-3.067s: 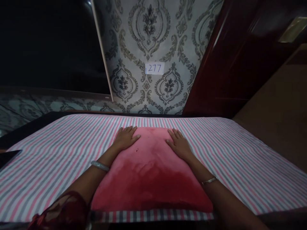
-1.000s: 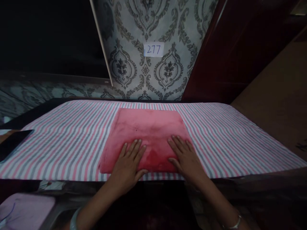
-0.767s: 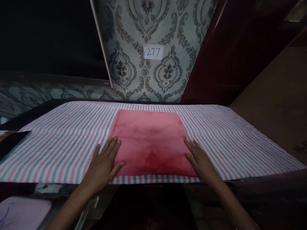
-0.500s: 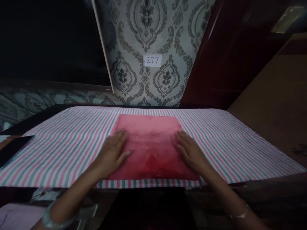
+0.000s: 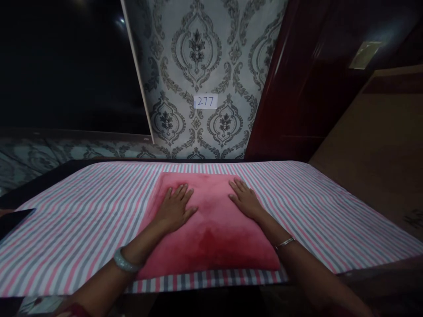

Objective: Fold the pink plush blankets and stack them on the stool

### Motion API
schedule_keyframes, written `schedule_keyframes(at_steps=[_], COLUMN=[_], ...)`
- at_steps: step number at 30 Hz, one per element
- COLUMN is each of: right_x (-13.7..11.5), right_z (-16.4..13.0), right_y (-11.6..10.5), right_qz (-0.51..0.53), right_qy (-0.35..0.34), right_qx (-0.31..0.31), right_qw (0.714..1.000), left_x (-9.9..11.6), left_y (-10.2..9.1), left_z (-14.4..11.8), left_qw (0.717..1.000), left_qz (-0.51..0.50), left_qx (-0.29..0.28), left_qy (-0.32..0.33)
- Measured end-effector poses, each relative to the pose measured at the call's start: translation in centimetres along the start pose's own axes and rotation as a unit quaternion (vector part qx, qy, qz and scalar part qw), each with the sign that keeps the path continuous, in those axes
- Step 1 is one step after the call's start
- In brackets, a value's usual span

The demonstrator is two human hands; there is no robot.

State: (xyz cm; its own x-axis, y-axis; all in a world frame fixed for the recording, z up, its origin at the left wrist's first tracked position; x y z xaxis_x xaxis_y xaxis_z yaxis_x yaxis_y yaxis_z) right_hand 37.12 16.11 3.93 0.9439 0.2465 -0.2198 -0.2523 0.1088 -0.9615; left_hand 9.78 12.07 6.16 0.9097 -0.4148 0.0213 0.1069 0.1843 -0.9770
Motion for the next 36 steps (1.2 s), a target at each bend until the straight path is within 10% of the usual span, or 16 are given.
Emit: schedule_keyframes(at_steps=[14, 19, 24, 29, 36], right_x=[1.4, -5.3, -10.4, -9.1, -3.1], right_z=[1.2, 3.7, 5.2, 4.7, 6.0], right_y=[-0.4, -3.9, -1.5, 0.4, 0.0], right_qz=[0.004, -0.006, -0.008, -0.006, 0.000], right_qy=[0.040, -0.023, -0.064, -0.067, 0.044], right_qx=[-0.030, -0.037, -0.052, -0.001, -0.011], right_qw=[0.999, 0.999, 0.997, 0.998, 0.999], left_x=[-7.8, -2.9, 3.0, 2.8, -3.8], left_y=[-3.6, -4.7, -1.1, 1.1, 0.6], left_z=[-0.3, 4.7, 8.1, 7.4, 7.8], left_qw=[0.965, 0.992, 0.995, 0.998, 0.991], left_qz=[0.055, -0.004, -0.054, -0.051, -0.023], left_qx=[-0.091, -0.077, -0.086, -0.046, -0.099], left_qy=[-0.241, -0.098, 0.010, 0.010, -0.091])
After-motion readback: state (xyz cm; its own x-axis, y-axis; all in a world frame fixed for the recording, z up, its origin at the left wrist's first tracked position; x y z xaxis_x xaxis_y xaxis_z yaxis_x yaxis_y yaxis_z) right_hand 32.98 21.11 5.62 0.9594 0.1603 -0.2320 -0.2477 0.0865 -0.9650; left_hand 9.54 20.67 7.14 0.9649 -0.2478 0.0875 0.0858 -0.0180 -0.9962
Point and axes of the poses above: each hand's wrist, its own z-axis towards the middle knuckle, its own y-axis out of the palm, x = y × z, the point moved 5 cm from there along z, towards the middle knuckle, and after that the axes turned 1 degree about -z, right-handed, at the moved point
